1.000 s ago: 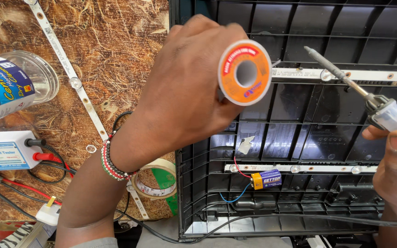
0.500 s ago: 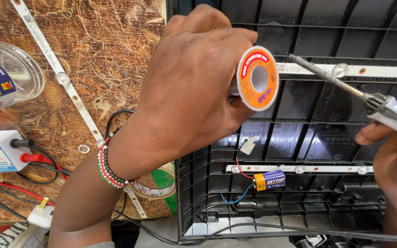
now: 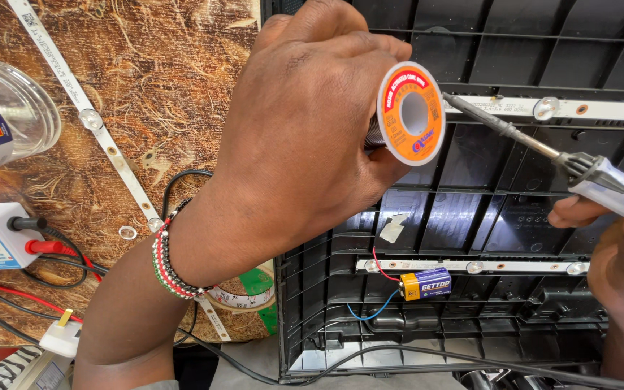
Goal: The person solders wires to LED strips mounted on a black plastic crate using a soldering iron and solder wire. They then connect a 9V battery to the LED strips to test the circuit.
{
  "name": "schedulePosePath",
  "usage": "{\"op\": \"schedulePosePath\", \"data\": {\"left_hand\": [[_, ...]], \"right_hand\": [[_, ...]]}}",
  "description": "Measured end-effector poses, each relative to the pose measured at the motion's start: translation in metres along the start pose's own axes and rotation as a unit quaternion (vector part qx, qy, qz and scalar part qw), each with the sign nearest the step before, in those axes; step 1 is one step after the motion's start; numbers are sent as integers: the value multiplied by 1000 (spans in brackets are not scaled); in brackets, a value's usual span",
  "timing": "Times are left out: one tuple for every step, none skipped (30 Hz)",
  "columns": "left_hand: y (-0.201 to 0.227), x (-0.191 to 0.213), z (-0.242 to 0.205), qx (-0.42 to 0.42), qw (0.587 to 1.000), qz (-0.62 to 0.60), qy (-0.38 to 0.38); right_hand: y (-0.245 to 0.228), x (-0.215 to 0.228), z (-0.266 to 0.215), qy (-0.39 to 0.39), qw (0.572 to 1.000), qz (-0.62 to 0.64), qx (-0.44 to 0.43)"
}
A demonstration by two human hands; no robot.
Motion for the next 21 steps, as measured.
{"op": "schedulePosePath", "data": {"left_hand": [[0,0,0,1,1000,-1,0],[0,0,0,1,1000,-1,1],[0,0,0,1,1000,0,3],[0,0,0,2,1000,0,3],[0,-1,0,2,1000,1,4],[0,-1,0,3,1000,2,6],[0,-2,0,3,1000,2,6],[0,-1,0,2,1000,2,10],[0,-1,0,0,1000,0,13],[0,-2,-1,1,1000,0,13],[0,-2,0,1,1000,1,13],[-1,-2,0,1,1000,1,13],[-1,-2,-1,2,1000,1,13],[0,-2,-1,3,1000,3,15],[0,-2,-1,3,1000,5,17],[0,-2,0,2,1000,5,17],[0,-2,0,1,1000,2,18],[0,-2,0,0,1000,-2,19],[0,-2,0,1,1000,-2,20],[0,-3,-1,-2,1000,1,20],[0,-3,-1,-4,1000,3,19]], "right_hand": [[-4,-1,0,0,1000,0,-1],[-10,-4,0,-10,1000,-13,14],[-15,-6,1,-20,999,-24,30],[-16,-7,2,-21,999,-24,30],[-18,-8,3,-23,998,-39,36],[-19,-9,3,-26,997,-53,41],[-27,-13,4,-26,997,-53,42],[-35,-17,4,-32,995,-80,46],[-44,-21,4,-38,992,-107,50],[-38,-16,2,-39,992,-108,50],[-34,-12,1,-57,984,-139,91],[-30,-8,-1,-76,974,-170,131],[-28,-8,-1,-77,974,-170,130],[-26,-8,-2,-63,977,-164,121],[-23,-7,-2,-48,980,-157,113],[-16,-4,-5,-48,980,-157,113],[-8,1,-7,-35,984,-156,83],[1,6,-9,-21,986,-154,53],[10,14,-12,-21,986,-155,53],[19,23,-16,-15,988,-138,61],[28,32,-19,-9,990,-121,68]]}}
Point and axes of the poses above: each hand's wrist, its own z-axis towards the middle knuckle, its own x-axis out of the back of the hand, y = z × x, the point moved 3 cm from there along z, towards the middle knuckle, and after that the axes turned 1 degree about z, right-handed, at the moved point
